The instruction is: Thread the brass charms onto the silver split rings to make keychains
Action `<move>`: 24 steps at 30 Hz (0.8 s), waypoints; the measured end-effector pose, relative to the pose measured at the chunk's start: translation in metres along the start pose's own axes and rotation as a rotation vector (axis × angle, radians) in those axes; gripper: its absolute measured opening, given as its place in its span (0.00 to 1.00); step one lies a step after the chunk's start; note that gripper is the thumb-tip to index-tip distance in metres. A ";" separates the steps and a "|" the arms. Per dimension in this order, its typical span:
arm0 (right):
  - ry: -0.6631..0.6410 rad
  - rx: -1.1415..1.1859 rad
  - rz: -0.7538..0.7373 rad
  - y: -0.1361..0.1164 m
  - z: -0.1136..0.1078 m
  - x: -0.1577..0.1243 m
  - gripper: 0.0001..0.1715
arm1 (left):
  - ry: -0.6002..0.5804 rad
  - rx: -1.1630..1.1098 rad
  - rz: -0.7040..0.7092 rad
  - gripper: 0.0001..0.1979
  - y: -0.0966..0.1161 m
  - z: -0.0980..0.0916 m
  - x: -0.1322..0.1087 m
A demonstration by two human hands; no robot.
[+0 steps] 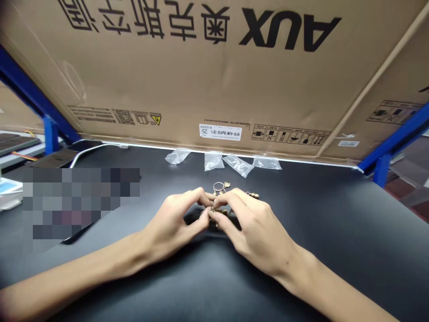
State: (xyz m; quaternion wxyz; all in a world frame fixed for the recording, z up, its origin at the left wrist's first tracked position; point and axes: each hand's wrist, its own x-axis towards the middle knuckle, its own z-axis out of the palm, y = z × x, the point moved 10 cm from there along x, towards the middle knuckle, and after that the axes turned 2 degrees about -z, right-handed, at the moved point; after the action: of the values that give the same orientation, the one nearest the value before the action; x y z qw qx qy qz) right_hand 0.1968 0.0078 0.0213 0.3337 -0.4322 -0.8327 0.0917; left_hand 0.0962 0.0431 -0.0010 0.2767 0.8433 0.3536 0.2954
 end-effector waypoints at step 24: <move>0.010 0.262 0.276 0.028 -0.003 0.002 0.08 | 0.122 -0.036 0.028 0.06 0.003 -0.026 0.008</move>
State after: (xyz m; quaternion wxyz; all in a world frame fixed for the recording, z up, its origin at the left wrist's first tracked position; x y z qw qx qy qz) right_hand 0.2163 0.0259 0.0120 0.3753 -0.4957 -0.7448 0.2423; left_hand 0.0843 0.0542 0.0214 0.2657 0.8235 0.3527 0.3562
